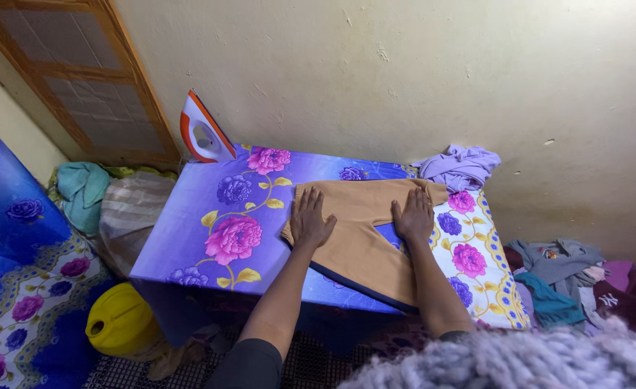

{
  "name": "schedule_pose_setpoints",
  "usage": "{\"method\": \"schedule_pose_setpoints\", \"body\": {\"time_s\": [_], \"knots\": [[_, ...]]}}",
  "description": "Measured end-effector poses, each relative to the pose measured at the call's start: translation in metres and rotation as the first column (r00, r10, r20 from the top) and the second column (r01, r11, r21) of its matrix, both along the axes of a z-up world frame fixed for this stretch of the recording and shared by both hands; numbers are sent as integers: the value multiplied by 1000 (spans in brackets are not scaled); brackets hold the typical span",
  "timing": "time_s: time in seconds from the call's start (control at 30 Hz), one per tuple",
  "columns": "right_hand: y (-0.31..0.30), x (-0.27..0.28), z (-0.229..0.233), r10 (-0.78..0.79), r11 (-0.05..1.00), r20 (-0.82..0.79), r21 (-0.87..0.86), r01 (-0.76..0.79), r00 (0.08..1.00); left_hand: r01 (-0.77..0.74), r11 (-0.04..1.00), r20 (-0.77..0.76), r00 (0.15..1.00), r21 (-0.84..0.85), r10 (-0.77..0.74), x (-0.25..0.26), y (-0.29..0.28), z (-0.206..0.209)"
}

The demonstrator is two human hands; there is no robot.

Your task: The person folds a pair of beige pants on a floral-patterned table, smoothing and aligning the fabric before folding it into a compact rectangle. They then pick up a teal garment, unfold it, and fold it similarly on the same table.

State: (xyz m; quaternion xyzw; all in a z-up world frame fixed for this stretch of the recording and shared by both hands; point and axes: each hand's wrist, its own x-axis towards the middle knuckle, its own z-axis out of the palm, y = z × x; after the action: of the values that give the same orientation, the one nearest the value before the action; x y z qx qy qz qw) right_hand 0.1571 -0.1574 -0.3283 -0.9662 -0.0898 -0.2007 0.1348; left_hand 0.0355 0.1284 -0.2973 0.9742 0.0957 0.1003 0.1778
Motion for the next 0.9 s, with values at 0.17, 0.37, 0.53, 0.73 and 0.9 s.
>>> {"method": "schedule_pose_setpoints", "body": {"time_s": [0.17, 0.37, 0.53, 0.73, 0.9], "knots": [[4, 0, -3, -46, 999, -36, -1, 46, 998, -10, 1000, -6, 1000, -10, 10, -2, 0, 5], [13, 11, 12, -98, 991, -178, -110, 79, 979, -21, 1000, -35, 999, -2, 21, -2, -1, 8], [100, -7, 7, 215, 975, -194, -6, -221, 957, -17, 1000, -13, 1000, 24, 17, 7, 0, -13], [152, -39, 11, 403, 906, -377, 40, -420, 834, -63, 991, 193, 980, 114, 40, 16, 1, -31], [90, -7, 24, 191, 967, -401, -79, -241, 896, 0, 999, 47, 999, -36, 2, 7, 2, -18]]}}
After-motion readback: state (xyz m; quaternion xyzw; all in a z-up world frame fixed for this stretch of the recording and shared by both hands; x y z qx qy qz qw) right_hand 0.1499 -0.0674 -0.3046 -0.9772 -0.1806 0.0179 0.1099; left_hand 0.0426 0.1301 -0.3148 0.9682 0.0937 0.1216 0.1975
